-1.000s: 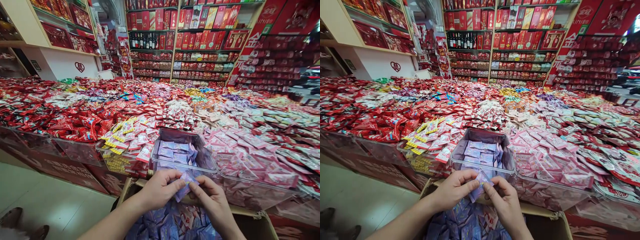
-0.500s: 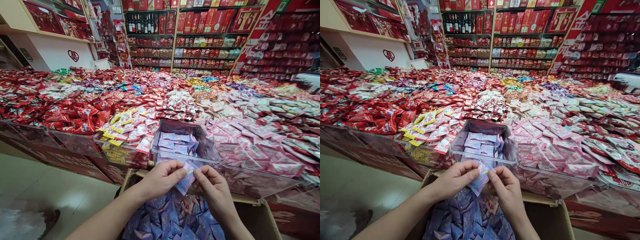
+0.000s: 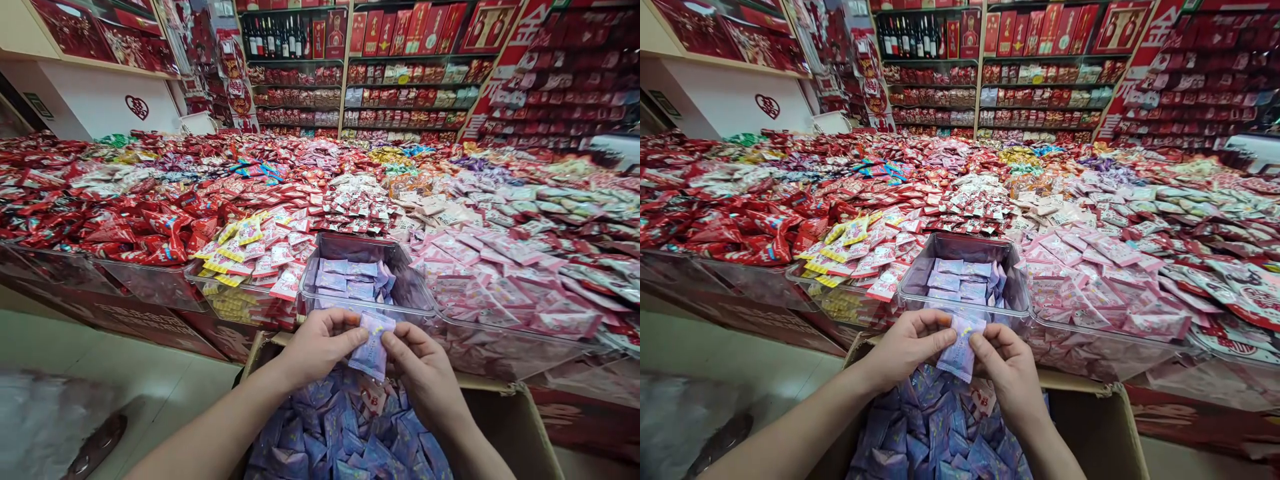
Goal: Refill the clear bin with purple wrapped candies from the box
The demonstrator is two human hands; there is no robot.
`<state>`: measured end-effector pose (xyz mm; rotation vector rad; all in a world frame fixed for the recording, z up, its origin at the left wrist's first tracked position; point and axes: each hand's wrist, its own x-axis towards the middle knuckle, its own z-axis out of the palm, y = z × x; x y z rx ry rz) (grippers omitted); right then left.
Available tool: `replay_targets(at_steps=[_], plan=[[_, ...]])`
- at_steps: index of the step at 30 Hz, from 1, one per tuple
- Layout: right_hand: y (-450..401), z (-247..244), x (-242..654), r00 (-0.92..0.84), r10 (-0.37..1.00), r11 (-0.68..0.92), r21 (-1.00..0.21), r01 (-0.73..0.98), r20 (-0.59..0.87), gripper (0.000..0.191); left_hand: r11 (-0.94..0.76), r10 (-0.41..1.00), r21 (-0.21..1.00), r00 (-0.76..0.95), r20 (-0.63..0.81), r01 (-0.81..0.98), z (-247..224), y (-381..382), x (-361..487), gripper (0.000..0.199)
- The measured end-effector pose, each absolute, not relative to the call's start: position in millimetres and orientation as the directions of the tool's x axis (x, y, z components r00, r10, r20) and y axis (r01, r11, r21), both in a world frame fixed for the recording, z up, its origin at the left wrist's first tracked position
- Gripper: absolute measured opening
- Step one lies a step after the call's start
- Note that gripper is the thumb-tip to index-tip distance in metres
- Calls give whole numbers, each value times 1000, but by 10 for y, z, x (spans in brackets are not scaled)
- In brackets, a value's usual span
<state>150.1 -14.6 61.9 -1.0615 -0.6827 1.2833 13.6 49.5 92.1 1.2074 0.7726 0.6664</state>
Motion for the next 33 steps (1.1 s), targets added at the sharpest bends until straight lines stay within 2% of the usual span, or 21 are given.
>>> replay_targets(at_steps=[3, 6, 11, 15, 20, 24, 26, 29, 31, 33], plan=[[-136, 573, 1532, 173, 972, -62, -883, -465, -159, 21, 300, 793, 949, 578, -191, -97, 930, 474, 156, 41], [-131, 540, 1544, 176, 976, -31, -881, -472, -128, 19, 278, 810, 952, 563, -162, -125, 939, 454, 173, 45], [-144, 571, 1556, 150, 986, -11, -939, -345, -67, 22, 242, 798, 965, 586, -140, -99, 947, 445, 173, 43], [-169, 641, 1555, 73, 997, 51, -982, -182, 38, 19, 117, 776, 991, 628, -55, -57, 930, 435, 168, 33], [-211, 679, 1505, 91, 990, 119, -979, -164, 105, 33, 51, 845, 991, 535, 21, -120, 940, 394, 180, 22], [-299, 700, 1517, 65, 983, 164, -977, 136, 174, 15, 9, 876, 994, 481, 44, -108, 947, 384, 161, 23], [-326, 793, 1573, 65, 973, 194, -933, 303, 223, 7, 48, 860, 994, 510, 10, -101, 930, 395, 137, 22], [-209, 1083, 1724, 153, 923, 231, -826, 514, 352, 9, 78, 799, 997, 599, -52, -18, 901, 407, 96, 19], [27, 1310, 1827, 193, 895, 184, -726, 662, 402, 12, -57, 746, 990, 665, -41, 125, 889, 397, 77, 17], [372, 1467, 1885, 141, 932, 83, -576, 813, 334, 14, -246, 704, 938, 710, 1, 243, 884, 374, 69, 13]])
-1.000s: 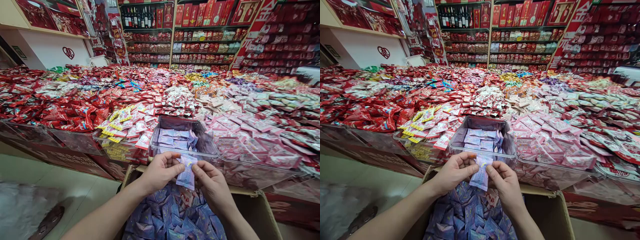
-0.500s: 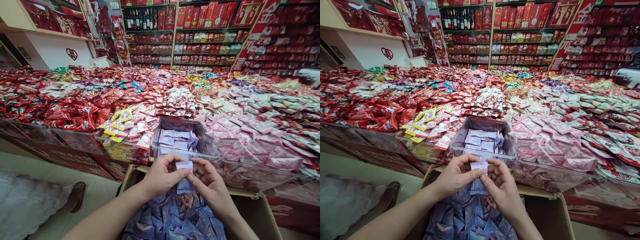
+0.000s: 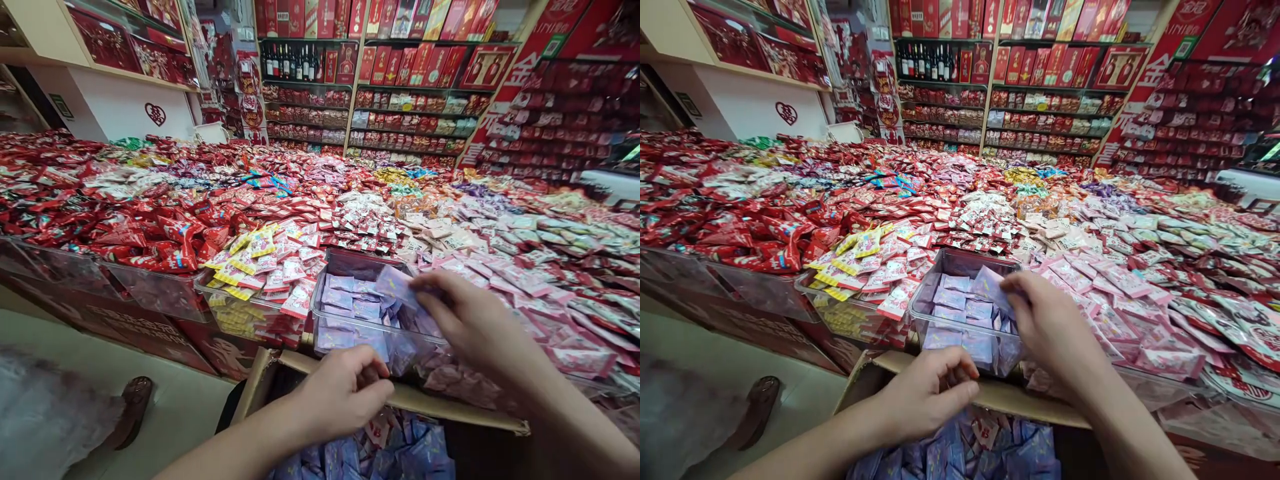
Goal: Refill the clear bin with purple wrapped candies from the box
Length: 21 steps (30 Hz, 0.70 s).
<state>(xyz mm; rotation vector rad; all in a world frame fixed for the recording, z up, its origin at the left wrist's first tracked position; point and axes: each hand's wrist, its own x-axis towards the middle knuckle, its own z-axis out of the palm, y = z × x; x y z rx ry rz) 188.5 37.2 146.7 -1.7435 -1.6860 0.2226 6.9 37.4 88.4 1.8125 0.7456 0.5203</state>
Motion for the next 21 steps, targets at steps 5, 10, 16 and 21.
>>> replay_targets(at_steps=[5, 10, 16, 21], plan=[[1193, 1332, 1805, -40, 991, 15, -198, 980, -127, 30, -448, 675, 837, 733, 86, 315, 884, 342, 57, 10], [1394, 1029, 1720, -124, 950, 121, -26, 992, -285, 32, -492, 648, 812, 754, 102, 313, 907, 359, 27, 14], [1302, 983, 1735, -209, 943, 264, 197, 944, -260, 27, -557, 598, 782, 788, 145, 280, 892, 372, 17, 16], [1306, 940, 1720, -248, 909, 335, 229, 914, -335, 32, -613, 560, 747, 809, 179, 259, 868, 384, 10, 16]])
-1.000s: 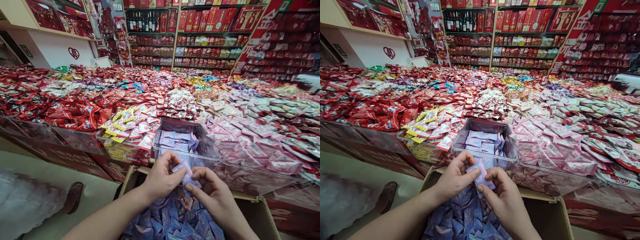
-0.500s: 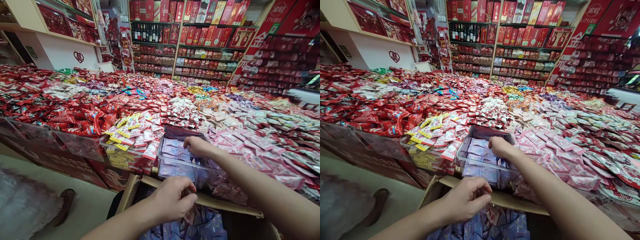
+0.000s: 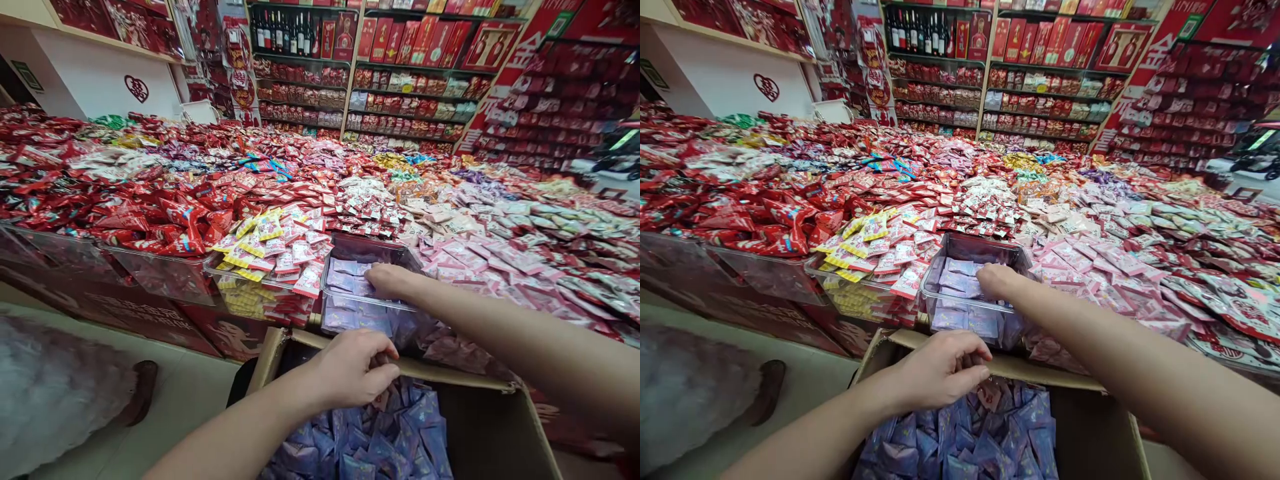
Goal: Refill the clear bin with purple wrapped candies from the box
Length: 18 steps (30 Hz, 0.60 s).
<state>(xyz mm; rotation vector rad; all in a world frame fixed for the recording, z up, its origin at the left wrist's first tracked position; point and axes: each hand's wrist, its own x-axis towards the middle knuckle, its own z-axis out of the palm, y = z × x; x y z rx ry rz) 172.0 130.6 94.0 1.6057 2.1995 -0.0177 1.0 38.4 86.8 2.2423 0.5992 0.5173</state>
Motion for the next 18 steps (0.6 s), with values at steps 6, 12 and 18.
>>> replay_targets(at_steps=[6, 12, 18], plan=[[1345, 932, 1765, -227, 896, 339, 260, 904, -381, 30, -625, 547, 740, 816, 188, 249, 869, 387, 9, 15], [1336, 1141, 1676, -316, 893, 364, 101, 926, -319, 21, -654, 526, 713, 829, 188, 254, 871, 390, 30, 15], [1464, 1022, 1406, -461, 818, 490, -2, 872, -344, 28, -654, 549, 698, 818, 173, 291, 885, 384, 33, 15]])
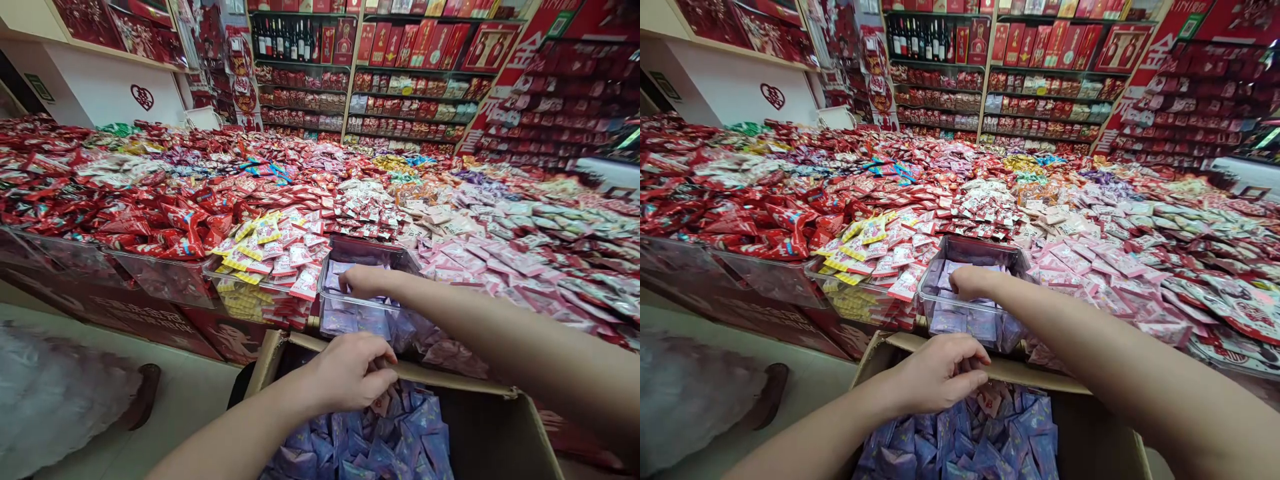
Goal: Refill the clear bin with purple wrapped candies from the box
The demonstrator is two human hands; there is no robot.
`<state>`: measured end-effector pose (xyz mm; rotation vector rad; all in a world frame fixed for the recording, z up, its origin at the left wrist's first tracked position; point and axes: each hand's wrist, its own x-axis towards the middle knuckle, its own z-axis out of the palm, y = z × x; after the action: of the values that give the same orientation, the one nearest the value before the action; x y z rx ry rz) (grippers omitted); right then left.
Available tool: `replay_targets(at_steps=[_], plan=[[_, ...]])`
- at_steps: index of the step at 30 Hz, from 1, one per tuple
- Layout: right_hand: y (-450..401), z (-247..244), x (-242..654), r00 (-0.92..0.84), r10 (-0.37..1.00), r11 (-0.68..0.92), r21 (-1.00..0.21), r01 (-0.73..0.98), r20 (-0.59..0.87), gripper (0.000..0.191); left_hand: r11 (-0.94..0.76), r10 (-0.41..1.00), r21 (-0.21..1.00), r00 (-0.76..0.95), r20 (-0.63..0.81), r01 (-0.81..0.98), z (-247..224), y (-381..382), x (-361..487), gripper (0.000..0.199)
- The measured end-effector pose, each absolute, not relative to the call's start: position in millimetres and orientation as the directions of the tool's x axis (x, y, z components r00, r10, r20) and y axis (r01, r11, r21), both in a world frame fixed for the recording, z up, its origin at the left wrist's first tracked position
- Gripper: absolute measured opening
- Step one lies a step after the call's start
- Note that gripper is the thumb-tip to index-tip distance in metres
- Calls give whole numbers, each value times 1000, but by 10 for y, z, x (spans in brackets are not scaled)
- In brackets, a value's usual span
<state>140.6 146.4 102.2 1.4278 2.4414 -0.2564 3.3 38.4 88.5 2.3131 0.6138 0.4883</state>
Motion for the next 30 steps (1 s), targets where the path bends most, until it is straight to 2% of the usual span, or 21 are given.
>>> replay_targets(at_steps=[5, 8, 12, 14, 21, 25, 30], plan=[[1560, 920, 1264, -509, 802, 533, -12, 846, -313, 22, -648, 551, 702, 818, 165, 295, 892, 387, 29, 16], [1594, 893, 1240, -472, 830, 486, -30, 874, -296, 23, -649, 553, 697, 818, 159, 303, 897, 389, 29, 17], [1639, 931, 1299, -436, 852, 416, -133, 900, -289, 20, -640, 557, 705, 817, 151, 306, 902, 387, 27, 17], [1642, 990, 1361, -425, 860, 399, -147, 905, -282, 18, -638, 557, 707, 817, 150, 305, 902, 384, 26, 17], [1462, 1066, 1545, -363, 824, 462, 143, 875, -435, 37, -645, 559, 697, 815, 153, 312, 890, 381, 29, 17], [1431, 974, 1609, -363, 838, 460, 171, 871, -406, 42, -638, 565, 702, 812, 148, 316, 880, 378, 26, 17], [1485, 925, 1654, -274, 874, 359, 155, 920, -401, 46, -637, 565, 708, 810, 158, 306, 882, 374, 22, 15]])
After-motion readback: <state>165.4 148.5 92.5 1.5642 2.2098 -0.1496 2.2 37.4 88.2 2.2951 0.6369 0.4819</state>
